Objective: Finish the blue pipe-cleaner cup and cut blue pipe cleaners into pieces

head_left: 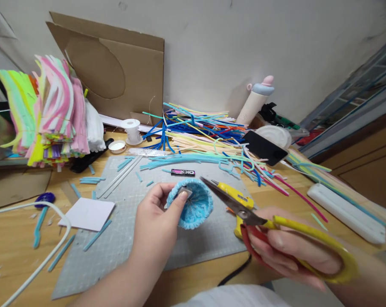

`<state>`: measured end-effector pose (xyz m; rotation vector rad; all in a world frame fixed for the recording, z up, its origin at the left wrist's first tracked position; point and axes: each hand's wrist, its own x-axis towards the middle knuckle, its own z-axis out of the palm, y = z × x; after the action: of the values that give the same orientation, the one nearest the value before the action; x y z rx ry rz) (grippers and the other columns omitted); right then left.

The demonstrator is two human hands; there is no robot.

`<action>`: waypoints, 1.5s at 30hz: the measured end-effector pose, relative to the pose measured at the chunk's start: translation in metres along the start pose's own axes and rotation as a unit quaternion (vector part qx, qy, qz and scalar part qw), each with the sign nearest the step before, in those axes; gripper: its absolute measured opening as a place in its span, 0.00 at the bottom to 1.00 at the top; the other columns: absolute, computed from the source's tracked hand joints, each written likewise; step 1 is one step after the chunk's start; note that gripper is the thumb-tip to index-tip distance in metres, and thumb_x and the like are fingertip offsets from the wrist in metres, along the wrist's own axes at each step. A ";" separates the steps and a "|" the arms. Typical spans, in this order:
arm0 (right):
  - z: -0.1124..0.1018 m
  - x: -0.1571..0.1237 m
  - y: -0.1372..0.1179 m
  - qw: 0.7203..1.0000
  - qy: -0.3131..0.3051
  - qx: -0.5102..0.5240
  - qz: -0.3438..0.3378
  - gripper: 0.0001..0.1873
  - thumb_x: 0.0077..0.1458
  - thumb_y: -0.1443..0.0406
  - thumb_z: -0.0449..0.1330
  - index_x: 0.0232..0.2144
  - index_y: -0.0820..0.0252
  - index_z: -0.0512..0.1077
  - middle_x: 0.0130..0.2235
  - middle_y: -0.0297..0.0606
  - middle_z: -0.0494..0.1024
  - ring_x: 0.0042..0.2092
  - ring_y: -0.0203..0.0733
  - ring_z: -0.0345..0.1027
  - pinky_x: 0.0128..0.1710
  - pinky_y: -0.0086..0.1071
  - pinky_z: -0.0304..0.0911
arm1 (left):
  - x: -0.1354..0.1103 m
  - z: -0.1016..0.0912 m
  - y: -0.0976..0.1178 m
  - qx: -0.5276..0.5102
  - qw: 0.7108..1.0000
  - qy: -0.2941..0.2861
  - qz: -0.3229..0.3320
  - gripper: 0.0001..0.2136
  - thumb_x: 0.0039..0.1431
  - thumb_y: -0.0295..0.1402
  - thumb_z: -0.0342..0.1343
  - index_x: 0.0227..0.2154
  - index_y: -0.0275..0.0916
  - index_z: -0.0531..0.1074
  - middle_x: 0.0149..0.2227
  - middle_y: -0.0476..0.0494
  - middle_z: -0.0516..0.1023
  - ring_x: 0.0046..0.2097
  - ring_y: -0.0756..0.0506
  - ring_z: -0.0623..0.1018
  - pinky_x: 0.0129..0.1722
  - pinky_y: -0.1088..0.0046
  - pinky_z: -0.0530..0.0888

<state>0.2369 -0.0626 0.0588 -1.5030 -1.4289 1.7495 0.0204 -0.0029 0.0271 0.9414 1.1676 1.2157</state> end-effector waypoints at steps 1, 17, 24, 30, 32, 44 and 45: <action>-0.006 0.000 -0.003 0.999 0.012 -0.033 -0.003 0.27 0.44 0.40 0.53 0.20 0.58 0.64 0.11 0.26 0.58 0.09 0.27 0.46 0.09 0.23 0.40 | 0.000 0.000 0.000 -0.003 1.000 0.005 0.005 0.12 0.45 0.37 0.65 0.32 0.38 0.71 0.31 0.50 0.77 0.33 0.51 0.75 0.29 0.80 0.71; -0.103 0.081 0.006 0.756 0.320 -0.552 -0.147 0.15 0.55 0.61 0.53 0.39 0.62 0.74 0.39 0.45 0.74 0.41 0.47 0.68 0.40 0.36 0.62 | -0.004 0.006 -0.005 0.005 0.998 -0.046 -0.030 0.11 0.48 0.37 0.62 0.32 0.37 0.69 0.30 0.49 0.74 0.32 0.50 0.72 0.30 0.77 0.70; -0.022 0.111 -0.045 0.806 0.189 -0.511 -0.231 0.11 0.54 0.63 0.56 0.37 0.60 0.74 0.37 0.41 0.74 0.39 0.43 0.67 0.40 0.34 0.59 | -0.008 0.001 0.001 -0.098 0.989 -0.109 -0.011 0.11 0.46 0.36 0.64 0.29 0.37 0.70 0.28 0.51 0.73 0.30 0.52 0.71 0.31 0.78 0.68; 0.012 0.139 -0.056 0.889 0.114 -0.376 -0.236 0.07 0.48 0.64 0.59 0.28 0.58 0.76 0.32 0.38 0.76 0.36 0.43 0.67 0.36 0.33 0.58 | -0.017 -0.001 0.013 -0.138 0.981 -0.135 0.004 0.09 0.46 0.34 0.64 0.29 0.38 0.71 0.27 0.52 0.74 0.31 0.53 0.71 0.32 0.80 0.68; 0.015 0.140 -0.056 0.920 0.109 -0.298 -0.228 0.08 0.49 0.62 0.58 0.27 0.57 0.76 0.29 0.36 0.76 0.34 0.43 0.67 0.35 0.34 0.59 | -0.017 -0.002 0.013 -0.137 0.983 -0.125 0.003 0.09 0.46 0.33 0.65 0.29 0.38 0.71 0.27 0.52 0.74 0.31 0.53 0.72 0.32 0.80 0.68; 0.075 0.060 -0.013 0.928 0.048 0.329 -0.169 0.22 0.46 0.62 0.66 0.45 0.52 0.69 0.45 0.37 0.74 0.42 0.43 0.69 0.36 0.34 0.68 | -0.009 0.000 0.002 -0.068 0.998 -0.010 0.002 0.11 0.49 0.35 0.62 0.33 0.38 0.68 0.33 0.49 0.75 0.35 0.50 0.73 0.34 0.76 0.70; 0.079 0.060 -0.008 0.924 0.082 0.326 -0.182 0.22 0.45 0.63 0.66 0.45 0.52 0.70 0.43 0.36 0.75 0.41 0.42 0.69 0.35 0.33 0.67 | -0.010 0.001 0.000 -0.050 0.999 -0.017 -0.001 0.11 0.49 0.36 0.61 0.33 0.38 0.67 0.33 0.49 0.74 0.35 0.50 0.73 0.34 0.76 0.70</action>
<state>0.1440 -0.0427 0.0293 -0.9279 -0.8387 1.5918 0.0222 -0.0128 0.0286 0.8822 1.0705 1.2392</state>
